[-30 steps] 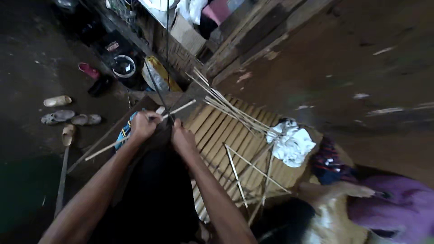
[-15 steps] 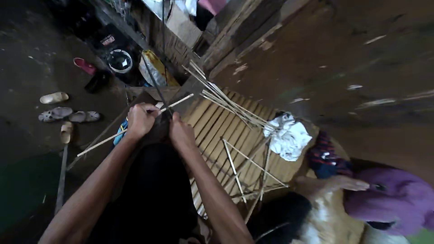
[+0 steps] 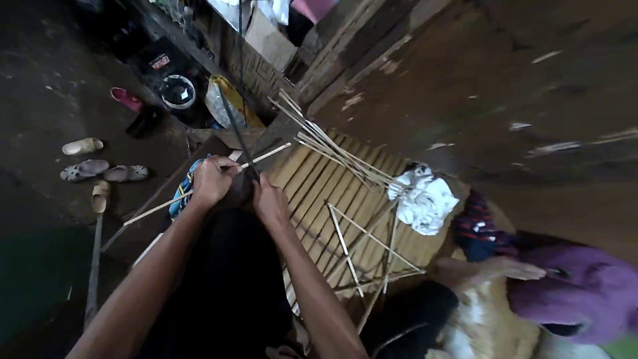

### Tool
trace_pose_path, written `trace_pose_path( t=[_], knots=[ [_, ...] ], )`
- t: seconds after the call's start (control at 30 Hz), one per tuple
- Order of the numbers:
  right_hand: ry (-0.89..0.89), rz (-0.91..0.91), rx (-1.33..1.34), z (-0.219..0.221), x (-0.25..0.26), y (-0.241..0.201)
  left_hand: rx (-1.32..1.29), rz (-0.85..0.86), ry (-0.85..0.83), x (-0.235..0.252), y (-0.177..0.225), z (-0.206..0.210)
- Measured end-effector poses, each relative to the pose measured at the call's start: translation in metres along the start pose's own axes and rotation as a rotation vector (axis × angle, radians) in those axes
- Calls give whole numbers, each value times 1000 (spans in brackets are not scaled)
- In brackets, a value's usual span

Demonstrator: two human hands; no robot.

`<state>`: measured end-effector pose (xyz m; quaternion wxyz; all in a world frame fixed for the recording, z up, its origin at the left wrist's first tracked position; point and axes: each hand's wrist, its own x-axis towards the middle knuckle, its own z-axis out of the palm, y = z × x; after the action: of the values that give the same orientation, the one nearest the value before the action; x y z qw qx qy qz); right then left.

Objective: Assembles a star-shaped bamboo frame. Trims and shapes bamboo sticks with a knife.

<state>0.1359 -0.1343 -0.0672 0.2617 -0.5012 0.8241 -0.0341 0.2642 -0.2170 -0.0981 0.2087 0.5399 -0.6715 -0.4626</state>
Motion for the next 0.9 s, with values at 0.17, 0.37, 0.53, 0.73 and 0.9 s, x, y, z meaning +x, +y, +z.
trace_pose_path(
  t=[0.17,0.37,0.53,0.73,0.9],
  knots=[
    [218,42,139,2,-25,23,70,157,-73,-12,38,8],
    [317,193,246,-7,-59,43,226,327,-244,-17,68,27],
    [274,304,265,-15,-70,64,308,279,-453,-14,95,50],
    [263,358,265,-17,-78,93,265,73,-534,3,84,70],
    [277,353,239,-10,-79,98,408,225,-627,-5,87,75]
  ],
)
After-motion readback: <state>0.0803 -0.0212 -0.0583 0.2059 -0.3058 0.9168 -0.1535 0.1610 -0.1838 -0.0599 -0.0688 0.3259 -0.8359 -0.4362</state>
